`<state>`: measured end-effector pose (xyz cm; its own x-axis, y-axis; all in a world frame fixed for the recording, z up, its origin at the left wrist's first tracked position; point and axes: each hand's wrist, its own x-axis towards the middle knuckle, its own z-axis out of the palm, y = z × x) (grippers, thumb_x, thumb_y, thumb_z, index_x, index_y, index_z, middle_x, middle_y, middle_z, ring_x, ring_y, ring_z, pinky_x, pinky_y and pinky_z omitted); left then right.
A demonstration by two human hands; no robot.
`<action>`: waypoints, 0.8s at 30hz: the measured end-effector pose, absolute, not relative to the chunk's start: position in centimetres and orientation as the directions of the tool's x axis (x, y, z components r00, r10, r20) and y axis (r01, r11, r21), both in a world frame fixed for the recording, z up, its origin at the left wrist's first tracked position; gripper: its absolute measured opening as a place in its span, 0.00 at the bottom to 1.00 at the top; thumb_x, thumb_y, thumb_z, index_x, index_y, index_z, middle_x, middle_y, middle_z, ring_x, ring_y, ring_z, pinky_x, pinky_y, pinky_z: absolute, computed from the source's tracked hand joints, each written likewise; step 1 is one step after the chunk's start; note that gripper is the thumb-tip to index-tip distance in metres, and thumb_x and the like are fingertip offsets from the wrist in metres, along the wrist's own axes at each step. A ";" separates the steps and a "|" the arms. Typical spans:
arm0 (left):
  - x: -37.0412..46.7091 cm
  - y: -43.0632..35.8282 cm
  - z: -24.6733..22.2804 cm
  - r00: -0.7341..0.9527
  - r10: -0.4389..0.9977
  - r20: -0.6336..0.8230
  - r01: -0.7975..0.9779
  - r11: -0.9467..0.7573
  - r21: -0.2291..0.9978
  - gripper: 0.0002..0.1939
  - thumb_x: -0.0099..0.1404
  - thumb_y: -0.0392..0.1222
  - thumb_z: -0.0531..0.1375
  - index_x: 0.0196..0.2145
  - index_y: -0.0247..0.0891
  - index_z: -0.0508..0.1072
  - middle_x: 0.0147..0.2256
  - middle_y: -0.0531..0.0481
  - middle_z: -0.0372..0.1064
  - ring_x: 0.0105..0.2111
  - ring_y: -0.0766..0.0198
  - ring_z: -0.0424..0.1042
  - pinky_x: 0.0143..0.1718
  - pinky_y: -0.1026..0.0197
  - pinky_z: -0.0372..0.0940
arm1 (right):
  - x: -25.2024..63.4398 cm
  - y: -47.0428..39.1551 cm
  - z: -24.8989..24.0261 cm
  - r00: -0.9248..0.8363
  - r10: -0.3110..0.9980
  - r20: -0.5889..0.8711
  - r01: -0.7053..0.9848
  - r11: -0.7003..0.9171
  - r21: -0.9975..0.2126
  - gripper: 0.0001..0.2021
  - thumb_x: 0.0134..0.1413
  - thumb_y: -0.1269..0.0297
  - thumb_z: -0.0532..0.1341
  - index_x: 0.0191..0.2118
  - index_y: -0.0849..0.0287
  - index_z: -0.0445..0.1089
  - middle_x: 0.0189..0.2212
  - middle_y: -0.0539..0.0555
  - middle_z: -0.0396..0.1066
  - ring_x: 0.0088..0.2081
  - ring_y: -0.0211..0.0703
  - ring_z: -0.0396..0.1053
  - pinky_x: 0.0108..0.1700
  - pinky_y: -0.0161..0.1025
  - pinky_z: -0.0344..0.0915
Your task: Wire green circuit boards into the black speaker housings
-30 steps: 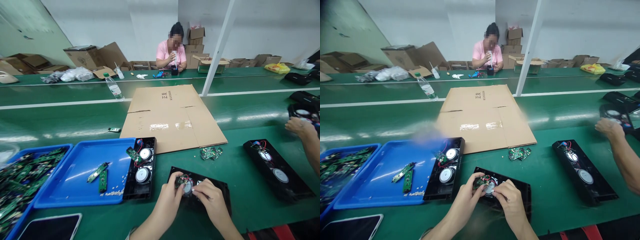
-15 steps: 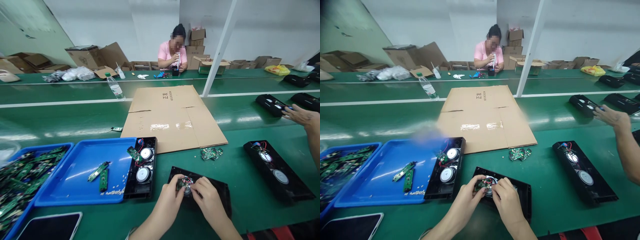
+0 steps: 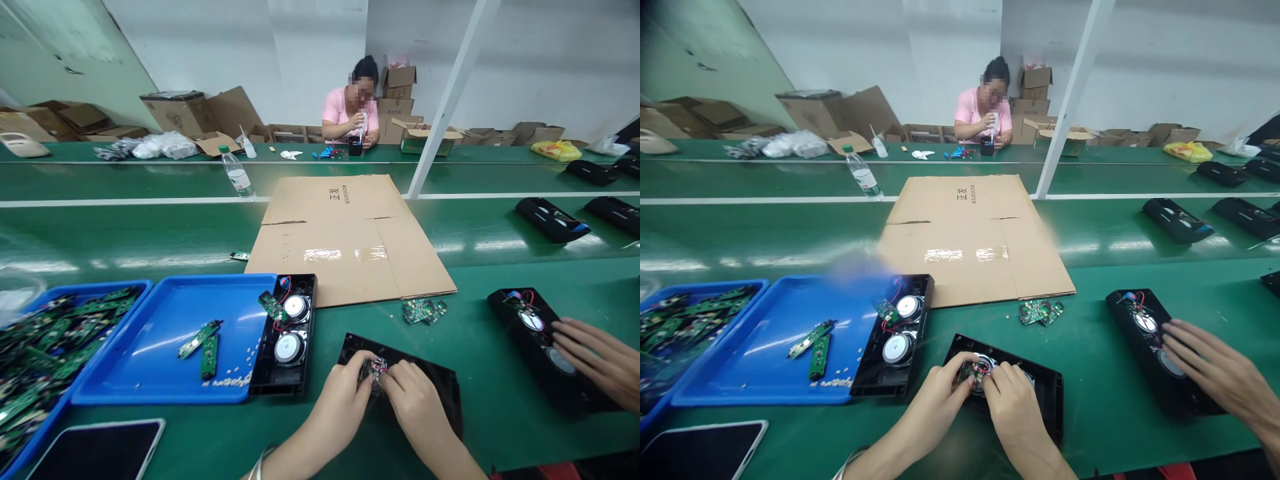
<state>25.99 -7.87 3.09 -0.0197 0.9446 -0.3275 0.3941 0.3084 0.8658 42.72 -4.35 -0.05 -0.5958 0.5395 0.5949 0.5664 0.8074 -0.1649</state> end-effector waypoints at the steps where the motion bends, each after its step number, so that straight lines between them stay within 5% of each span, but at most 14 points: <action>1: 25.9 -7.9 3.3 -0.009 0.947 -0.321 0.413 0.296 0.862 0.16 0.69 0.37 0.52 0.50 0.45 0.75 0.34 0.51 0.77 0.35 0.58 0.75 0.37 0.60 0.65 | 42.8 -4.4 -0.2 -0.571 0.571 0.590 0.582 0.788 -0.200 0.16 0.72 0.73 0.53 0.30 0.60 0.67 0.25 0.52 0.64 0.27 0.39 0.61 0.29 0.39 0.57; 6: 25.2 -8.3 3.3 0.085 0.954 -0.288 0.412 0.230 0.882 0.18 0.69 0.36 0.50 0.50 0.48 0.75 0.34 0.52 0.75 0.37 0.58 0.73 0.42 0.60 0.65 | 43.1 -4.4 -0.5 -0.477 0.682 0.555 0.602 0.713 -0.359 0.19 0.78 0.57 0.45 0.46 0.61 0.70 0.28 0.52 0.69 0.28 0.36 0.71 0.29 0.32 0.68; 12: 25.1 -8.6 2.2 0.037 0.954 -0.299 0.321 0.272 0.907 0.17 0.68 0.42 0.53 0.51 0.46 0.76 0.39 0.49 0.76 0.41 0.56 0.73 0.49 0.54 0.71 | 42.7 -4.7 -1.7 -0.448 0.722 0.527 0.530 0.689 -0.494 0.17 0.77 0.59 0.48 0.46 0.59 0.72 0.29 0.51 0.70 0.30 0.37 0.71 0.31 0.32 0.69; 18: 25.6 -7.9 3.0 0.019 0.910 -0.414 0.076 0.411 0.908 0.20 0.59 0.51 0.60 0.47 0.41 0.75 0.38 0.48 0.78 0.39 0.55 0.78 0.45 0.53 0.76 | 44.1 -4.7 -1.9 -0.466 0.718 0.517 0.596 0.687 -0.416 0.13 0.73 0.59 0.55 0.53 0.58 0.70 0.39 0.56 0.73 0.38 0.43 0.73 0.39 0.38 0.72; 20: 25.5 -7.7 3.2 -0.009 0.894 -0.448 0.065 0.448 0.892 0.23 0.57 0.53 0.60 0.47 0.40 0.73 0.36 0.48 0.77 0.40 0.53 0.80 0.45 0.52 0.76 | 45.6 -4.4 -1.6 -0.544 0.698 0.465 0.668 0.696 -0.264 0.33 0.58 0.46 0.68 0.62 0.59 0.65 0.55 0.66 0.69 0.53 0.60 0.71 0.49 0.54 0.73; 22: 25.3 -7.5 3.2 -0.034 0.874 -0.484 0.052 0.485 0.873 0.25 0.56 0.56 0.60 0.48 0.40 0.71 0.36 0.47 0.77 0.41 0.51 0.81 0.44 0.52 0.76 | 47.2 -4.1 -1.8 -0.627 0.672 0.394 0.699 0.709 -0.098 0.62 0.30 0.35 0.77 0.70 0.63 0.57 0.65 0.76 0.56 0.60 0.80 0.62 0.52 0.72 0.68; 24: 25.1 -7.3 2.8 -0.046 0.858 -0.511 0.040 0.512 0.858 0.27 0.54 0.58 0.61 0.48 0.41 0.69 0.36 0.47 0.76 0.42 0.49 0.82 0.43 0.52 0.76 | 48.5 -4.1 -2.6 -0.677 0.658 0.330 0.691 0.723 -0.021 0.69 0.21 0.35 0.77 0.71 0.64 0.54 0.64 0.78 0.57 0.58 0.84 0.63 0.50 0.76 0.67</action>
<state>25.09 -7.32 2.84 -0.0463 0.8585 -0.5107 0.0398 0.5125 0.8578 48.52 -4.11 -2.62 -0.6775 0.6575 0.3297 0.6909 0.7226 -0.0213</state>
